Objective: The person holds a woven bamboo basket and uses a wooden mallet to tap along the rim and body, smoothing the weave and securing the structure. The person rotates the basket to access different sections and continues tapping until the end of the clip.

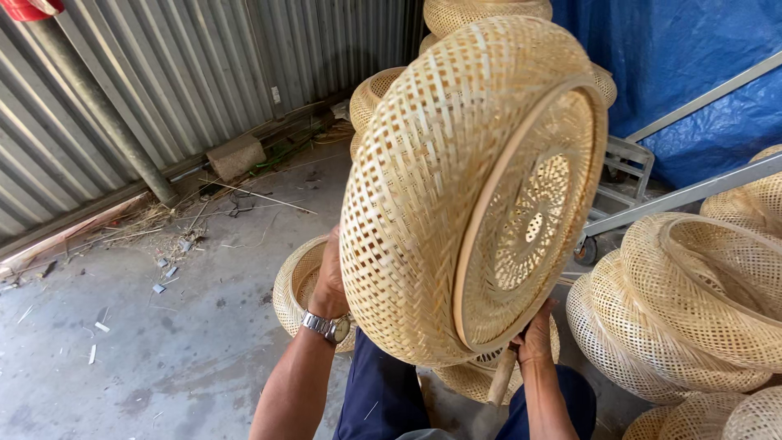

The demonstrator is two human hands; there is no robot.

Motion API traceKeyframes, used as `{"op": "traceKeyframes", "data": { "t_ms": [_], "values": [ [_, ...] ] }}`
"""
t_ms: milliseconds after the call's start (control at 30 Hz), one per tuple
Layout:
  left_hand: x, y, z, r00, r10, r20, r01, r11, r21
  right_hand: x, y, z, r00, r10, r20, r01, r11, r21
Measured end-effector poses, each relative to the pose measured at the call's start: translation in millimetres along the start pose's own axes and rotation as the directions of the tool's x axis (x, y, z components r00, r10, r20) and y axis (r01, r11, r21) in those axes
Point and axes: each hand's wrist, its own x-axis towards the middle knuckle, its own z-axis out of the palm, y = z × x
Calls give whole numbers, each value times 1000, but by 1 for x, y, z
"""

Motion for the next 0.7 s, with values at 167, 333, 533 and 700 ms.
{"op": "traceKeyframes", "data": {
  "t_ms": [167, 333, 533, 700],
  "values": [
    [17, 31, 34, 999, -11, 41, -11, 874, 485, 15, -24, -44, 998, -55, -39, 55, 998, 12],
    [-3, 49, 47, 971, 80, 225, -175, 881, 439, 19, -87, -76, 986, -168, 11, 168, 971, -169],
    [-9, 8, 7, 987, 67, -144, -29, 967, 252, -18, -181, -54, 963, -259, -78, 213, 904, -371],
    [-26, -25, -32, 975, 17, -224, 0, 997, 73, -67, -195, -42, 918, -397, 17, 372, 843, -389]
  ]
}}
